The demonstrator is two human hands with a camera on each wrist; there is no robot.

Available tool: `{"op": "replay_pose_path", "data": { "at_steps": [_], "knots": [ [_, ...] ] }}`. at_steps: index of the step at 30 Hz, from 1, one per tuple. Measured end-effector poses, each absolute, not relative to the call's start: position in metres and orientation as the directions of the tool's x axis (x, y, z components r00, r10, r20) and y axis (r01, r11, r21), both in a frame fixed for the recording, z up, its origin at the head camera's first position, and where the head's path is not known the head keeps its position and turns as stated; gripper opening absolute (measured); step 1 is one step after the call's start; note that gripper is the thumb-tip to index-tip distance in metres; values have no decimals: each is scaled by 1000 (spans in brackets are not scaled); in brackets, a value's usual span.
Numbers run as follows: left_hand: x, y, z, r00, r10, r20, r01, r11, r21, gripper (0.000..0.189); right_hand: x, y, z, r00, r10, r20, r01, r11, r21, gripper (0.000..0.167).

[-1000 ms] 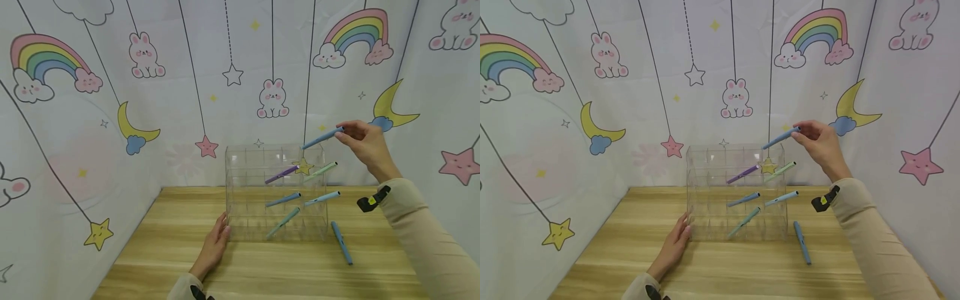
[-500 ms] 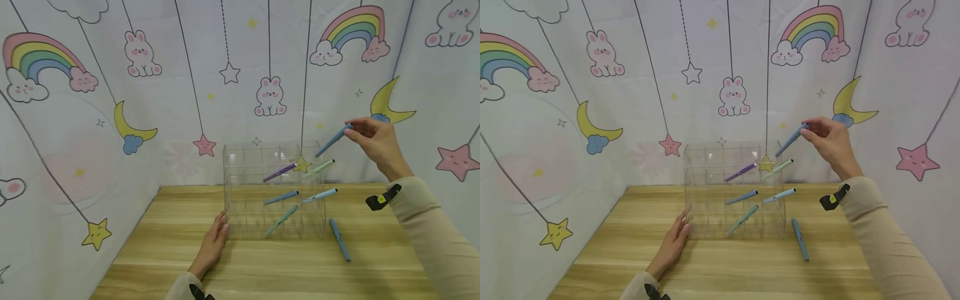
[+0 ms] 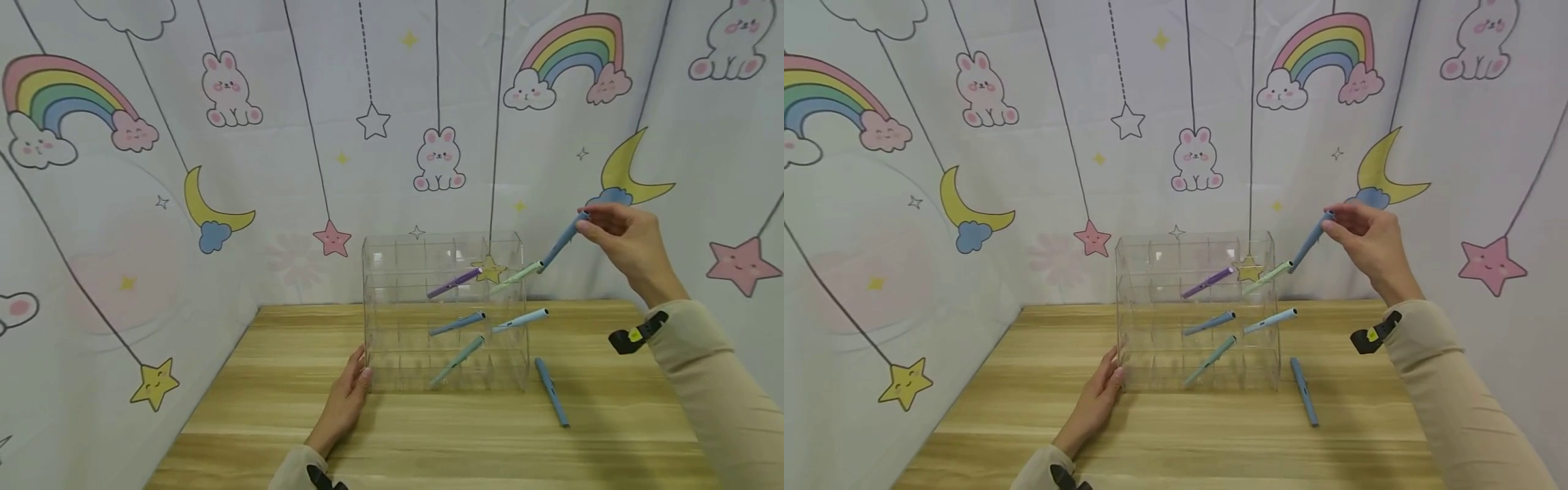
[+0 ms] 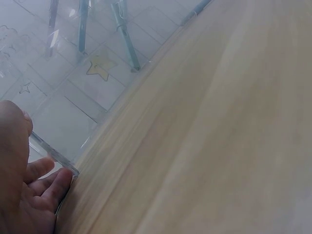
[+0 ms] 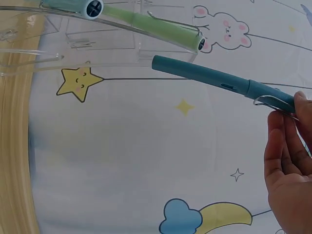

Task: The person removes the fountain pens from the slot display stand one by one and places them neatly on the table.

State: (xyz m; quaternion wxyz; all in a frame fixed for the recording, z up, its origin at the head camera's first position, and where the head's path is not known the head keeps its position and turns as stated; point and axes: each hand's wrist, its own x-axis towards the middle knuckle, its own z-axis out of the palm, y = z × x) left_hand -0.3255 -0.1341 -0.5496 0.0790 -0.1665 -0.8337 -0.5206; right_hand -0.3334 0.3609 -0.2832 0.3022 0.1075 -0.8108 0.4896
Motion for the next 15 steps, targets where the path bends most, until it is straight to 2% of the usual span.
{"op": "replay_pose_path", "data": {
  "at_steps": [9,15],
  "knots": [
    [-322,-135,-546,-932,190,310,361,387,849,56,-333,365,-297,-813,130,568,-436,512,-740,42],
    [-322,-135,-546,-931,193,310,362,393,845,55,-334,368,-313,-816,127,564,-433,512,-742,35]
  ]
}}
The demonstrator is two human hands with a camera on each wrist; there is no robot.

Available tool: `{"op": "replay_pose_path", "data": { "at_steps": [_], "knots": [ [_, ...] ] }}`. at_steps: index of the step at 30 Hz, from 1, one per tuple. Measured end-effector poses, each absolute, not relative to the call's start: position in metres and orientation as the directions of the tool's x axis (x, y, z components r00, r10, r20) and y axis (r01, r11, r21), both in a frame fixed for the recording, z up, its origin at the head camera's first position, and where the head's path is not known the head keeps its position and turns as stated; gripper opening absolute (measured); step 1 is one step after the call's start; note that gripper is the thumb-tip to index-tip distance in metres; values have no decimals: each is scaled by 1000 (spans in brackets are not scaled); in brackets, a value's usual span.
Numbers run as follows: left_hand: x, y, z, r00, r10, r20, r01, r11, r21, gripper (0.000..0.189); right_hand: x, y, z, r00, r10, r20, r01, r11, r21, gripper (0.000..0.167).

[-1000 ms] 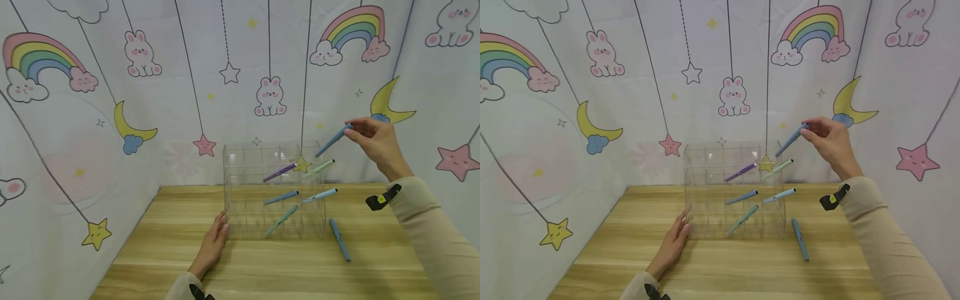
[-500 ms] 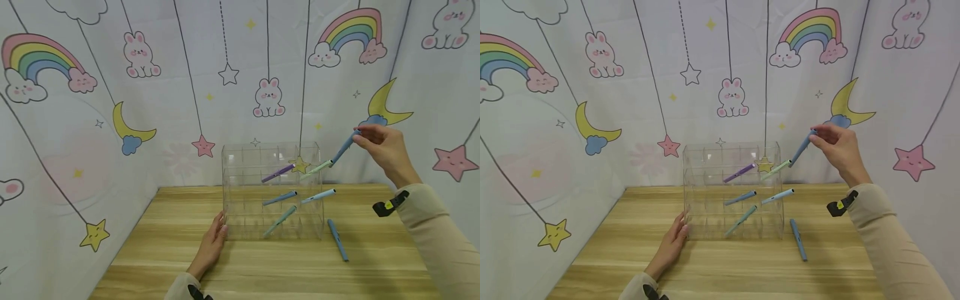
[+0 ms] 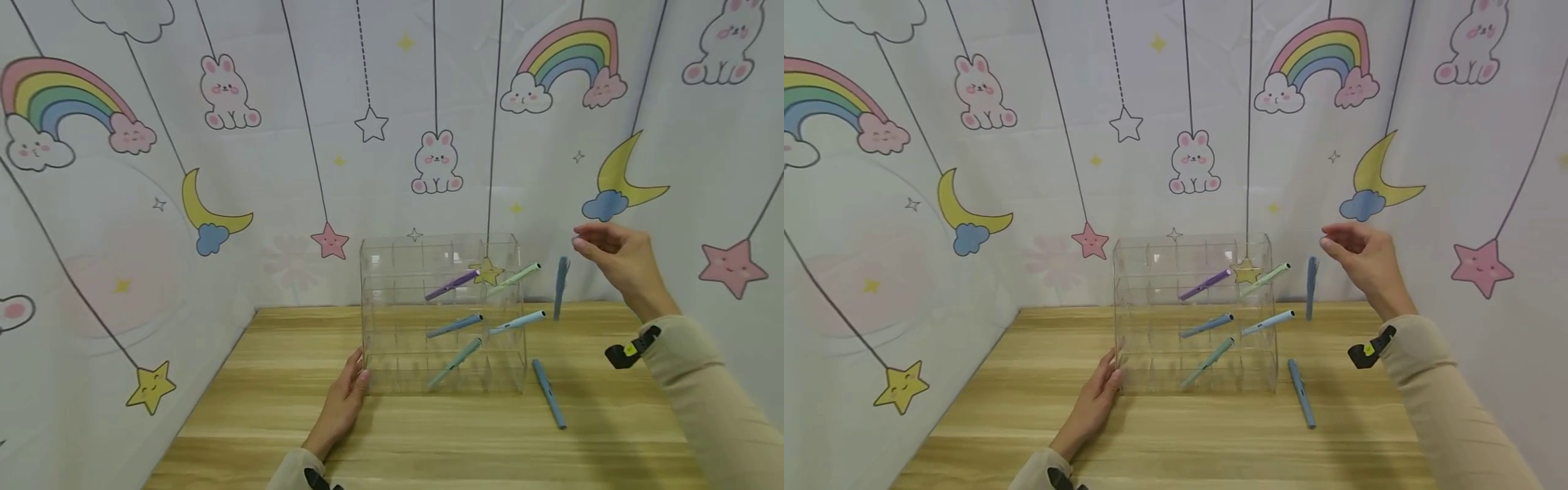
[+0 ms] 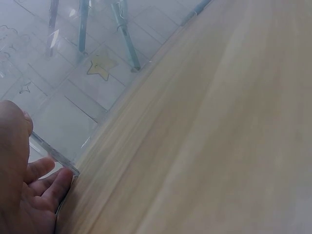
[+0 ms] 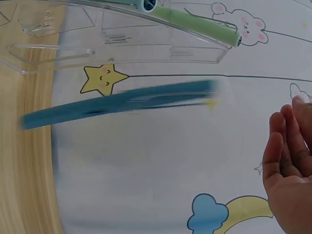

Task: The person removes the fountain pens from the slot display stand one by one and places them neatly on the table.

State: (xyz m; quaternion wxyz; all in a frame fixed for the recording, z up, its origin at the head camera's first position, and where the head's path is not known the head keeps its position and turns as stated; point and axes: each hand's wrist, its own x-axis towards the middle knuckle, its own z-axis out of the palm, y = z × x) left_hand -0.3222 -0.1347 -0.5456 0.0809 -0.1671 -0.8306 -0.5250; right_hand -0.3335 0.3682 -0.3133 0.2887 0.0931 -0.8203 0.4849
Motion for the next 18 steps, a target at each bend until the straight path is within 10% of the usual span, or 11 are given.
{"op": "replay_pose_path", "data": {
  "at_steps": [18],
  "knots": [
    [-324,-134,-550,-928,190,319,370,398,839,55,-336,382,-342,-882,128,453,-324,535,-780,33]
  ]
}}
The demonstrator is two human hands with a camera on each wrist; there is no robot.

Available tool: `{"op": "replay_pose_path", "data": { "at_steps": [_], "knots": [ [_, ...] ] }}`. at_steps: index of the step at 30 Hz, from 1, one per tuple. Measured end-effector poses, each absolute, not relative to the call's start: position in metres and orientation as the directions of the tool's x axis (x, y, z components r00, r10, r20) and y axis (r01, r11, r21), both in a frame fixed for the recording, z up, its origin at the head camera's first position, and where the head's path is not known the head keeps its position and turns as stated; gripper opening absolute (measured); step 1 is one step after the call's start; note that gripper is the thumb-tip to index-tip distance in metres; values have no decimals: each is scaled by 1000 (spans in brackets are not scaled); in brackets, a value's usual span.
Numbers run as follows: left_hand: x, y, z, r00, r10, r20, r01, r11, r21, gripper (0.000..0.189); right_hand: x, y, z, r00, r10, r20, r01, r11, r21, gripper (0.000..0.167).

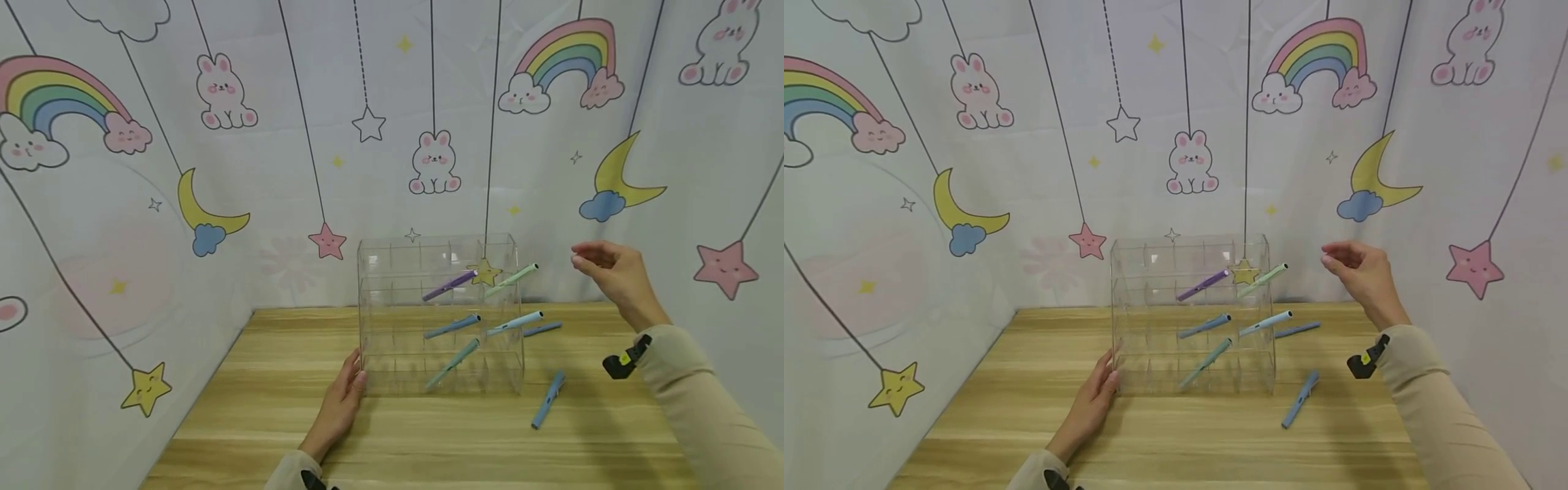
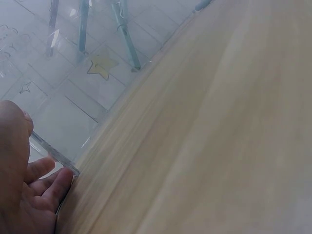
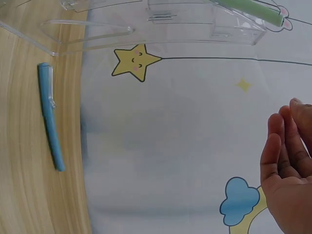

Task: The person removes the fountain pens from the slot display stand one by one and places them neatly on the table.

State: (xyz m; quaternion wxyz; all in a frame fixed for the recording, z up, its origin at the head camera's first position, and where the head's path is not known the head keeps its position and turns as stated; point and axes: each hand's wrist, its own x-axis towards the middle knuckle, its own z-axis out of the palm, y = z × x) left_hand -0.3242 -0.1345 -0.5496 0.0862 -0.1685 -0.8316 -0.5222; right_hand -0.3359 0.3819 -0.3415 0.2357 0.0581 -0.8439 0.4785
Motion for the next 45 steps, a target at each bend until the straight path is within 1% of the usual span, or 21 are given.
{"op": "replay_pose_path", "data": {
  "at_steps": [10,16,26,33,37,41,45],
  "knots": [
    [-324,-134,-548,-932,184,311,360,399,843,54,-354,380,-380,-913,75,400,-290,570,-769,41],
    [-324,-135,-548,-932,185,310,360,404,841,54,-365,372,-404,-937,51,346,-246,607,-756,41],
    [-323,-134,-547,-928,188,321,372,417,829,54,-385,369,-441,-976,13,219,-172,575,-800,43],
    [-323,-134,-547,-927,190,323,374,406,834,55,-391,366,-457,-987,27,159,-113,583,-805,46],
    [-324,-135,-548,-930,192,314,367,413,834,55,-394,365,-464,-988,23,150,-110,570,-814,45],
    [-325,-135,-549,-926,190,326,377,417,827,55,-398,367,-471,-986,-5,169,-143,562,-815,38],
    [-325,-134,-550,-923,196,331,384,418,823,55,-401,372,-480,-979,-43,199,-187,574,-797,41]
  ]
}}
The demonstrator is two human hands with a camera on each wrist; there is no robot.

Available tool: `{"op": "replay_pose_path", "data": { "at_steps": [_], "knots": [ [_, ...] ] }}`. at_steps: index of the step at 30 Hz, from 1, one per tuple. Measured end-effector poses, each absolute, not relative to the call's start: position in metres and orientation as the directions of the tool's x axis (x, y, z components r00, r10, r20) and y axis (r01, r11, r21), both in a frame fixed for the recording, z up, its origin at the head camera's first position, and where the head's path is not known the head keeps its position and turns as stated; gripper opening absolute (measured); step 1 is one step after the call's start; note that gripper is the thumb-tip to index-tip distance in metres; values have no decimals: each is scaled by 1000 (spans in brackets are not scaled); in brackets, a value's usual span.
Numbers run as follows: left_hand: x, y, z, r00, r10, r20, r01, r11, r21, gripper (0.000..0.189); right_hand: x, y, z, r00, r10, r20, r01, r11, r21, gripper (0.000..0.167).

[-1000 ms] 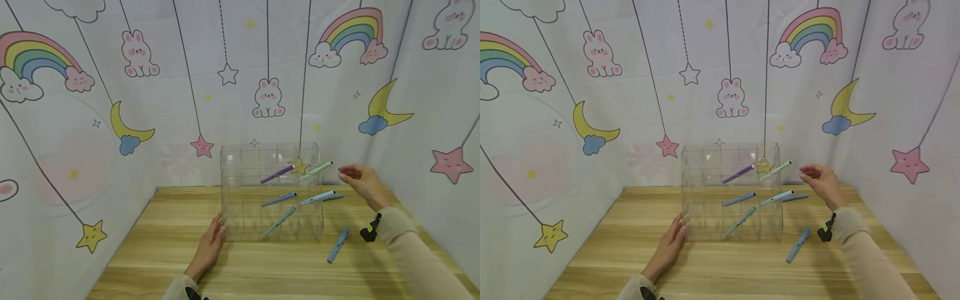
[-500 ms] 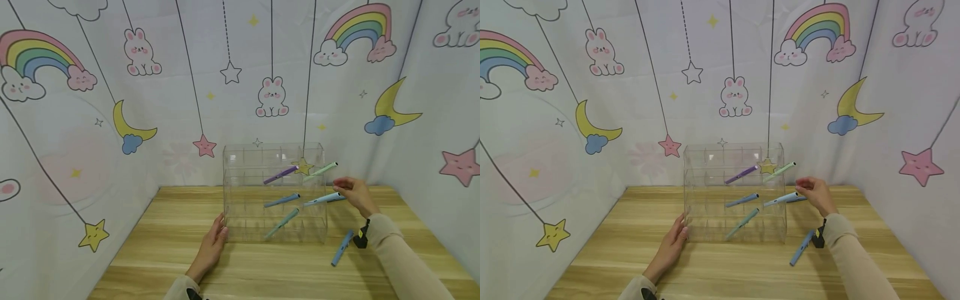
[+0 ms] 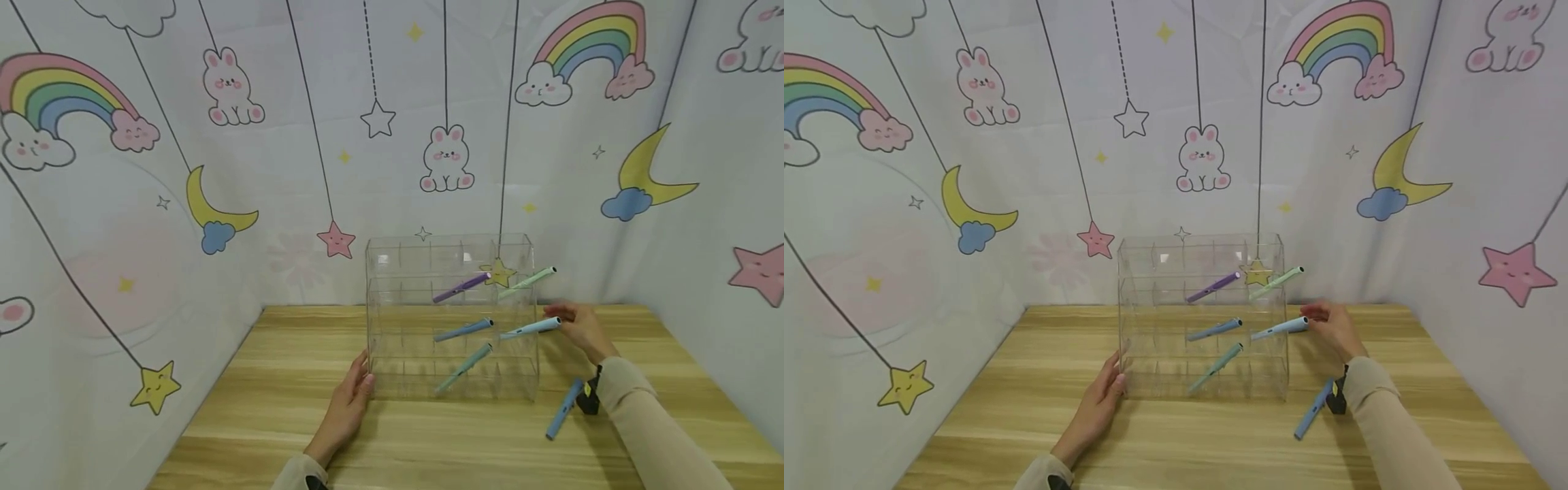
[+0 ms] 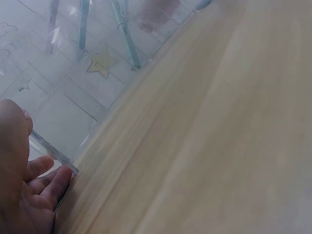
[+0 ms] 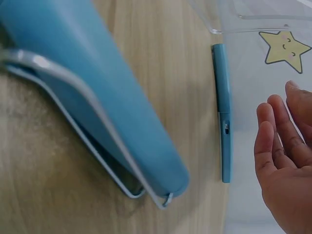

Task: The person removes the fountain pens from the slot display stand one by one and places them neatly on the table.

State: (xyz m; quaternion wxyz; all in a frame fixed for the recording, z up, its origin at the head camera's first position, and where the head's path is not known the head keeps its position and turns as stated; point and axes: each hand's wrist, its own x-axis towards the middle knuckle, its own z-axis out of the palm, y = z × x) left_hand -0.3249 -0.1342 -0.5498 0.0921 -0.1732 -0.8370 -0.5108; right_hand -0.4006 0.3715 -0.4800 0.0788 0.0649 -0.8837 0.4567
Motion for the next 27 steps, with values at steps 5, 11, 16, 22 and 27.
{"op": "replay_pose_path", "data": {
  "at_steps": [5,11,16,22,27],
  "knots": [
    [-325,-133,-551,-933,191,304,358,419,834,56,-404,373,-486,-978,-60,201,-195,616,-764,37],
    [-326,-133,-550,-930,198,311,367,421,829,55,-408,370,-487,-984,-90,156,-176,656,-734,37],
    [-324,-132,-550,-933,194,303,359,422,833,55,-409,369,-491,-981,-110,161,-193,670,-717,36],
    [-323,-132,-550,-936,194,294,350,423,836,55,-412,371,-497,-977,-114,182,-210,689,-694,32],
    [-324,-133,-549,-938,186,292,344,414,843,55,-415,373,-499,-975,-125,185,-220,676,-703,35]
  ]
}}
